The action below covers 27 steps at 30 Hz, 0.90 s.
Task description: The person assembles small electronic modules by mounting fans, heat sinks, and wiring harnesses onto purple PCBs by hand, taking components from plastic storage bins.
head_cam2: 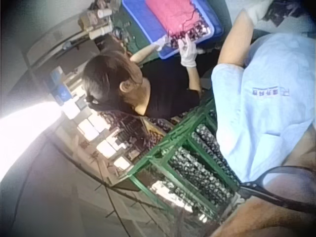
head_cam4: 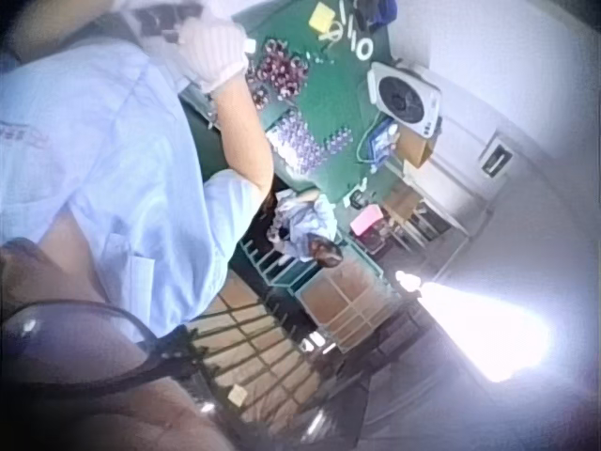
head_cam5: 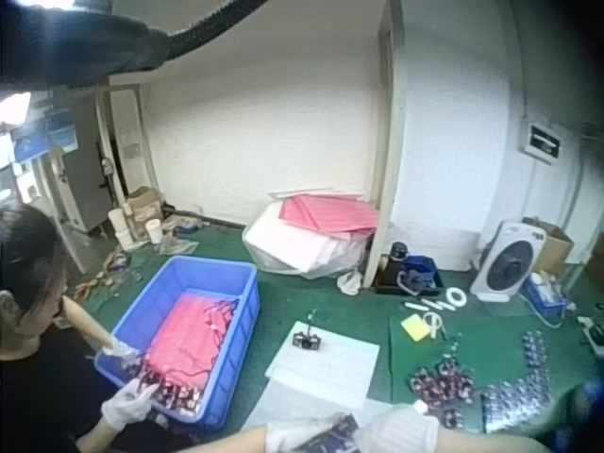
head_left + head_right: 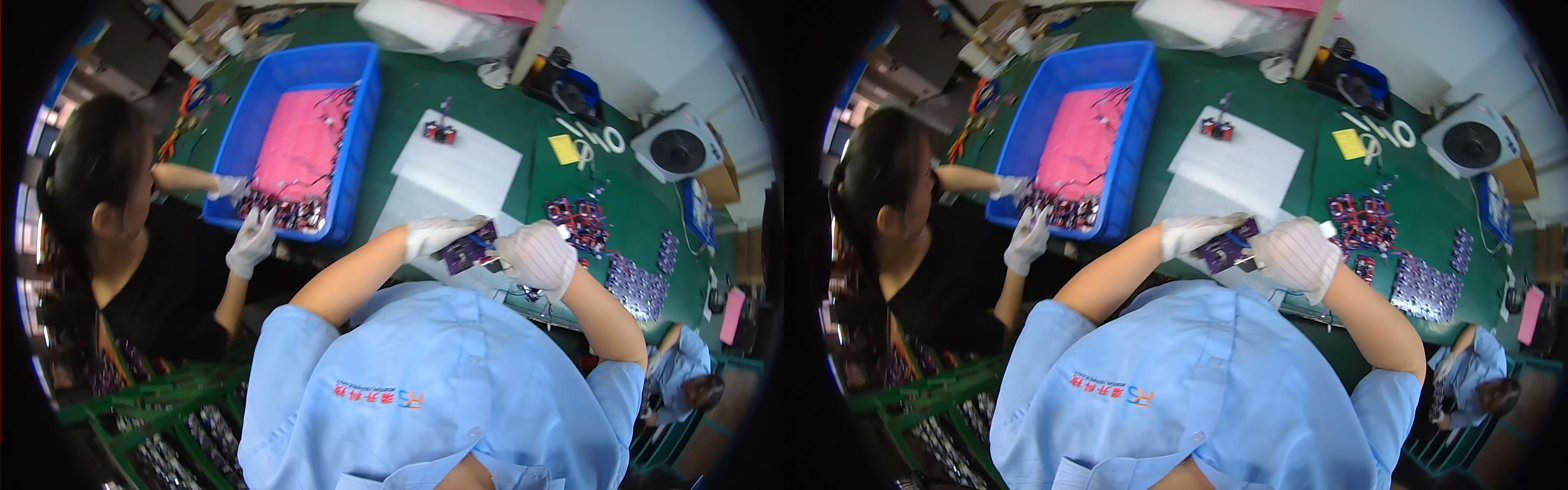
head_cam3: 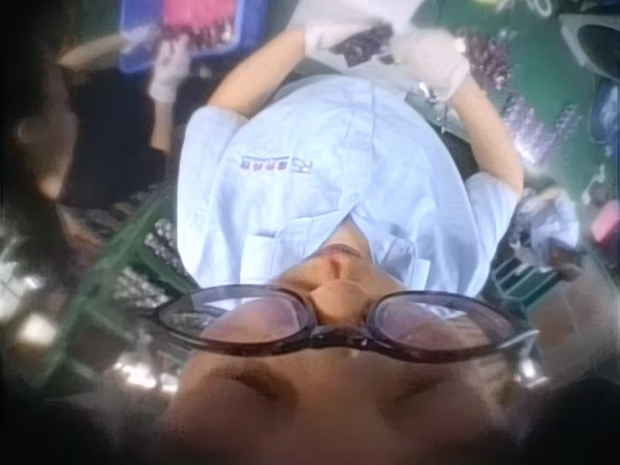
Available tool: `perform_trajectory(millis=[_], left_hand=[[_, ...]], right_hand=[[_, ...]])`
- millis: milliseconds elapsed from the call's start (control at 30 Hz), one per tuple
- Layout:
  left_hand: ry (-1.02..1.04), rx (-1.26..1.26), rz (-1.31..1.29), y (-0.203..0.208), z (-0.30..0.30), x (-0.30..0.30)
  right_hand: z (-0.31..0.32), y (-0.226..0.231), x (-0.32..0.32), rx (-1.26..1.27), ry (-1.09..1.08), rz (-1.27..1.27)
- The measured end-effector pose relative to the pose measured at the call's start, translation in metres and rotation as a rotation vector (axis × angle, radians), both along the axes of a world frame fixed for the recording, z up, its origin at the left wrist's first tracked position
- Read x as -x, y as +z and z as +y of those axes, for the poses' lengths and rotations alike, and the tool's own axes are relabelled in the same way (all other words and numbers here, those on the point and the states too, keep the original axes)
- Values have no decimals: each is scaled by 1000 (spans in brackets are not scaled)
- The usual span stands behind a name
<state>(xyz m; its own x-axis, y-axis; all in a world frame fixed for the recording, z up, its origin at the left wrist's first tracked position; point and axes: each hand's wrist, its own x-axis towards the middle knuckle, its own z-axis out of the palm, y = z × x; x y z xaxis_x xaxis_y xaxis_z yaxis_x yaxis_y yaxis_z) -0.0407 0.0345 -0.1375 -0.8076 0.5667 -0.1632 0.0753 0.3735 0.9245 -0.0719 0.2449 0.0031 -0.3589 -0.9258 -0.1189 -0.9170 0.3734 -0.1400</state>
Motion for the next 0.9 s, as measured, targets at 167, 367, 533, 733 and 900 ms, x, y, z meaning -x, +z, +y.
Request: perform_trajectory(millis=[167, 367, 533, 733, 900], left_hand=[[65, -734, -864, 44, -6, 15], [611, -345, 552, 13, -3, -7], [720, -965, 364, 28, 3, 12], [787, -682, -140, 35, -23, 30], [724, -632, -400, 58, -24, 26]], right_hand=[[-5, 3, 10, 370, -545, -615], [-27, -17, -6, 1015, -919, -1783], [-60, -30, -18, 1009, -939, -1809], [-70, -27, -9, 850, -1157, -1361], [-82, -66, 5, 1023, -648, -319]])
